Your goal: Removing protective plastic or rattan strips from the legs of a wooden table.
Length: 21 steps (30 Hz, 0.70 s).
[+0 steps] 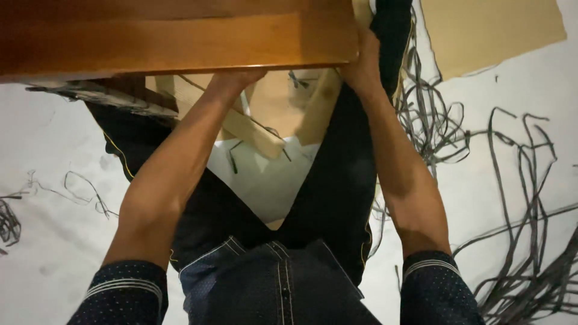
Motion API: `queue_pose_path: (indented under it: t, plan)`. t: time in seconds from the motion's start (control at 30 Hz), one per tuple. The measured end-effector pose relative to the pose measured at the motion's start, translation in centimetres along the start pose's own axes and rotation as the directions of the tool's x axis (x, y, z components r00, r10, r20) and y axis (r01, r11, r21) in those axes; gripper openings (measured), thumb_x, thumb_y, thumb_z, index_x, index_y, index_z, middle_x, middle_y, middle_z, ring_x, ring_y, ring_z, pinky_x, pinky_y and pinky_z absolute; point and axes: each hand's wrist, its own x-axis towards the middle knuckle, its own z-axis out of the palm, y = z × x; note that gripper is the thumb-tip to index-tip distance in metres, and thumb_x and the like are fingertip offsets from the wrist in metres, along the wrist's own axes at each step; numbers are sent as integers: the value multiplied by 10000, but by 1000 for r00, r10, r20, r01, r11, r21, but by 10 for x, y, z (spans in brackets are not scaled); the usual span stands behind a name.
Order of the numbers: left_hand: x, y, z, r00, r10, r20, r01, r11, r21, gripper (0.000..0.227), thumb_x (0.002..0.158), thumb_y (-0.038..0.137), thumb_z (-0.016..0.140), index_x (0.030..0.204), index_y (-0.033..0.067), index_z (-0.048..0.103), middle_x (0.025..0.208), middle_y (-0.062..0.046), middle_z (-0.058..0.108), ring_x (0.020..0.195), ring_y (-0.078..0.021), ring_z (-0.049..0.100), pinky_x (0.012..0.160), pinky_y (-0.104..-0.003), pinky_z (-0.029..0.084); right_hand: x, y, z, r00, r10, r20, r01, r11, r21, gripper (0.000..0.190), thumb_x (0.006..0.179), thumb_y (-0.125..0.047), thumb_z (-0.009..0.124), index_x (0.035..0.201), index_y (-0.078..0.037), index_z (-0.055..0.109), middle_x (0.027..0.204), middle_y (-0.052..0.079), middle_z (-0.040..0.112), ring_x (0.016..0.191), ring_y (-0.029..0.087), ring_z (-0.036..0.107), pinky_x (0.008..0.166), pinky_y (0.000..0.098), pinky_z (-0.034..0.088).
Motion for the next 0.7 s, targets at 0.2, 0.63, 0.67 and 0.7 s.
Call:
queue_pose_path:
  t: [0.2, 0.63, 0.67, 0.7]
  plan:
    - [17, 6, 11, 995, 42, 90, -39, 998, -41, 318, 1113, 272, 548, 1317, 48, 644, 1304, -191, 676, 1193, -393, 615, 1000, -497, 485, -8, -10, 17, 985, -171, 36, 173, 980, -100, 224, 863, -23, 699, 1083, -53, 719, 1035, 185, 749, 996, 396, 714, 832, 432, 577]
    - [-49, 121, -56, 964, -261, -42, 233, 915, -330, 304, 1091, 254, 535, 926, 26, 649, 783, -202, 667, 742, -402, 643, 696, -495, 474, -112, -123, 15, 951, 301, -67, -307, 948, -90, 104, 998, -74, 614, 1087, -32, 648, 901, 226, 660, 833, 408, 669, 719, 463, 523]
    - [-55, 127, -58, 954, -296, -34, 266, 897, -353, 253, 1053, 220, 526, 932, 31, 642, 752, -202, 639, 677, -393, 626, 659, -487, 474, -117, -123, 20, 957, 281, -71, -288, 948, -133, 91, 1001, -69, 623, 1082, -30, 635, 934, 224, 654, 875, 425, 658, 736, 472, 519]
    - [-60, 132, -59, 943, -331, -24, 298, 877, -376, 206, 1015, 185, 518, 938, 35, 635, 721, -202, 611, 613, -384, 609, 622, -479, 474, -122, -122, 26, 963, 261, -75, -270, 947, -176, 83, 1003, -63, 631, 1077, -27, 622, 967, 222, 648, 917, 441, 647, 752, 480, 515]
